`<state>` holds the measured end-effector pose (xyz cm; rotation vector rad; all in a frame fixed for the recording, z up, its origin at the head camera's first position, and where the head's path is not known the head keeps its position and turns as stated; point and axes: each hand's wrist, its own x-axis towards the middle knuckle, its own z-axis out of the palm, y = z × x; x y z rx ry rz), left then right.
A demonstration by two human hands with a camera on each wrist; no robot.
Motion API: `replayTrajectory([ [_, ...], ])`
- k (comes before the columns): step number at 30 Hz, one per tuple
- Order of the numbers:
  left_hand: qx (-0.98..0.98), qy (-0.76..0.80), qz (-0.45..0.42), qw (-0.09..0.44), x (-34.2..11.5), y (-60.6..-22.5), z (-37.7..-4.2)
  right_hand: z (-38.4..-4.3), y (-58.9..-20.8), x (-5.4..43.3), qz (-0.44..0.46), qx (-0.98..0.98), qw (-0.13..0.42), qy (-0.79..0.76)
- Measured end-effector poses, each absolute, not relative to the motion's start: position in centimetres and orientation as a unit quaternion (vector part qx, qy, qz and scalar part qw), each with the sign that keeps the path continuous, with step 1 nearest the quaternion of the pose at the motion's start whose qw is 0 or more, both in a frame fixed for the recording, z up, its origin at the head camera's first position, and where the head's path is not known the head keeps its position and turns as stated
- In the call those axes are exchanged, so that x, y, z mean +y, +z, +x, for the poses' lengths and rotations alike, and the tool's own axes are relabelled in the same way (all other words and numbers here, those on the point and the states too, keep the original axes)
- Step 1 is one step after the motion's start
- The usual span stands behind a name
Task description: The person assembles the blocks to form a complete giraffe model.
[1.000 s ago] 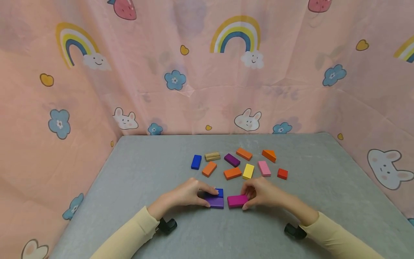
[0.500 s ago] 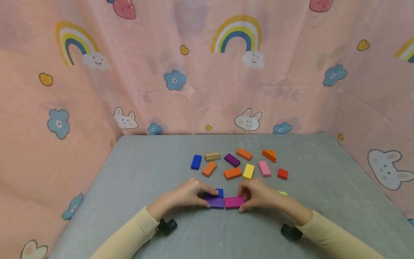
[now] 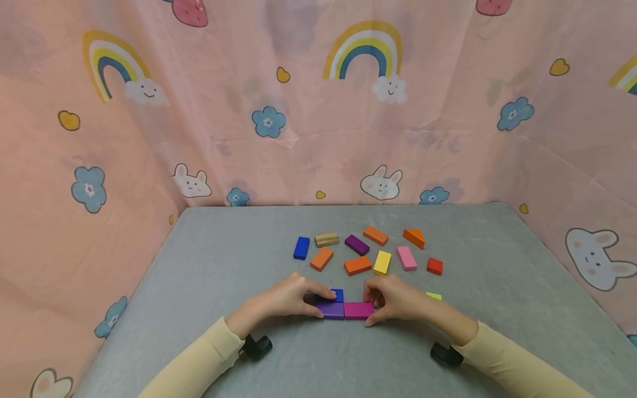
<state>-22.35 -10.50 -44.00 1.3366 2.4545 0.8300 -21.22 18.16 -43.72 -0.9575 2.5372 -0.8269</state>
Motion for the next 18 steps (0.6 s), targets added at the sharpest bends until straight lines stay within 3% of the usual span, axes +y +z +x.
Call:
replayTrajectory([
  [18, 0.836, 0.293, 0.446, 0.124, -10.41, -43.75, -22.14, -21.11, -43.80, 18.23, -0.348, 0.881, 0.146, -0.284],
])
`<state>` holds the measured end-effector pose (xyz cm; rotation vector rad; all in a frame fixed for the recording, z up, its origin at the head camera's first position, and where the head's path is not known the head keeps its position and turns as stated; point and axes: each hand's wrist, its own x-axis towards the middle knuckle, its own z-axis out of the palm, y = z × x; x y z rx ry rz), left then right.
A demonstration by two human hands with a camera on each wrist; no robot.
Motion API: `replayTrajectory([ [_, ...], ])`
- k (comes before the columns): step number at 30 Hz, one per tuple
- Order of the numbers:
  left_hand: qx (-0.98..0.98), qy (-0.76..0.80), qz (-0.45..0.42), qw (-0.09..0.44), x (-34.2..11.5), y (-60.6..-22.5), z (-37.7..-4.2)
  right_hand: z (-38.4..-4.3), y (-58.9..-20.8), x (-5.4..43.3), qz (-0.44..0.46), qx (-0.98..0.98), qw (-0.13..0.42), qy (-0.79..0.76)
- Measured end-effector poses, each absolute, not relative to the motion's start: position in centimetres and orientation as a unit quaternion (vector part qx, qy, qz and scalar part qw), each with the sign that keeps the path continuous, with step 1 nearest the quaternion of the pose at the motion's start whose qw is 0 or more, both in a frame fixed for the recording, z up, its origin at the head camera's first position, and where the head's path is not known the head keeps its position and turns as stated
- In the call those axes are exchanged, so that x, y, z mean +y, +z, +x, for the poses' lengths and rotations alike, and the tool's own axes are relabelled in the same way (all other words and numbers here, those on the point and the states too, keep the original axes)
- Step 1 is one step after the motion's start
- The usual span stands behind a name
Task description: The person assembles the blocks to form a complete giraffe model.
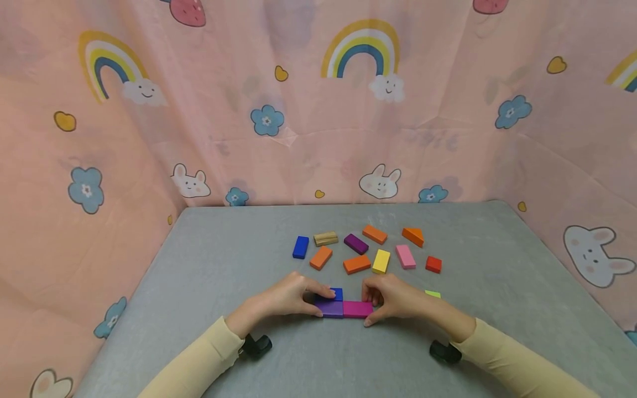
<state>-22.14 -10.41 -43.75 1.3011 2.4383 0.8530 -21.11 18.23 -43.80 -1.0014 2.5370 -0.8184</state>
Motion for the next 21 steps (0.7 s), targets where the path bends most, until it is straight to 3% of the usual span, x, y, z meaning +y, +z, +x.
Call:
replayTrajectory([
  [13, 0.837, 0.288, 0.448, 0.124, -10.4, -43.6, -22.2, -21.9, -42.8, 18.9, -0.338, 0.874, 0.166, -0.308],
  [21, 0.834, 0.291, 0.451, 0.125, -10.4, -43.8, -22.3, -24.8, -41.8, 19.5, -0.313, 0.899, 0.060, -0.299],
])
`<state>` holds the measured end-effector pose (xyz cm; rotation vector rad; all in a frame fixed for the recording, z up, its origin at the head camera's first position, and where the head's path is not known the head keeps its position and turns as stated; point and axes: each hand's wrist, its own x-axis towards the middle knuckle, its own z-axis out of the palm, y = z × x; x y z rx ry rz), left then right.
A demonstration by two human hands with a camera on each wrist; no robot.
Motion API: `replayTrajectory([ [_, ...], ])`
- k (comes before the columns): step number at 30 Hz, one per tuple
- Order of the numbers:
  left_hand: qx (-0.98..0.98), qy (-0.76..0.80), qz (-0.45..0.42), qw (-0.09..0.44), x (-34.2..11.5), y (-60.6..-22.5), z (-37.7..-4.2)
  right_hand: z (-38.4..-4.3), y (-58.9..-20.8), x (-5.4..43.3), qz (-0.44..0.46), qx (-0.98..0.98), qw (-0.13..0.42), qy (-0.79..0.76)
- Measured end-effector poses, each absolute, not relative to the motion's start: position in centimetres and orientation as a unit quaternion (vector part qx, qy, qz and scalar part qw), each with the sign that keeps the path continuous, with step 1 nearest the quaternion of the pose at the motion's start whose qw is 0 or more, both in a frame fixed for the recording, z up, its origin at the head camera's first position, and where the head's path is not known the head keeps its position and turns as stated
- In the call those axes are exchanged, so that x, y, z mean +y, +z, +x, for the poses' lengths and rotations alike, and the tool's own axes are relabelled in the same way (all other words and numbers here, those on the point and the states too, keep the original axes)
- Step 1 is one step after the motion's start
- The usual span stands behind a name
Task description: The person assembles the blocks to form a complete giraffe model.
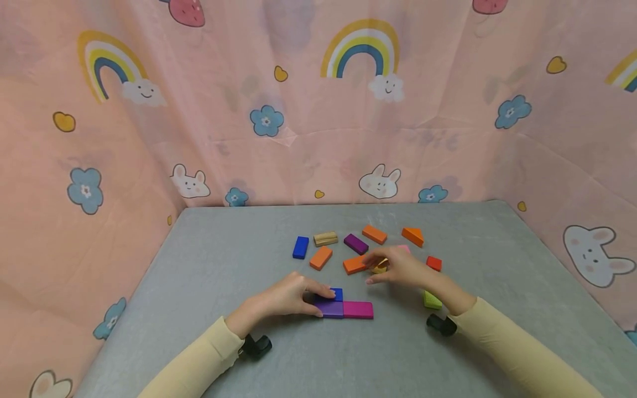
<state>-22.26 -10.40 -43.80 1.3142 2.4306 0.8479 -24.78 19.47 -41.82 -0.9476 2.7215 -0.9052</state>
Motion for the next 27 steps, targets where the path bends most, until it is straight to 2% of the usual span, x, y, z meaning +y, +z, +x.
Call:
replayTrajectory([
  [4, 0.834, 0.290, 0.453, 0.125, -10.4, -43.9, -22.3, -26.0, -41.8, 19.5, -0.295, 0.908, 0.037, -0.295],
  [12, 0.833, 0.286, 0.459, 0.120, -10.4, -44.0, -22.4, -27.5, -42.6, 19.5, -0.274, 0.914, 0.041, -0.296],
  [27, 0.832, 0.288, 0.459, 0.120, -10.5, -44.0, -22.4, -27.9, -42.8, 18.9, -0.275, 0.922, 0.036, -0.271],
])
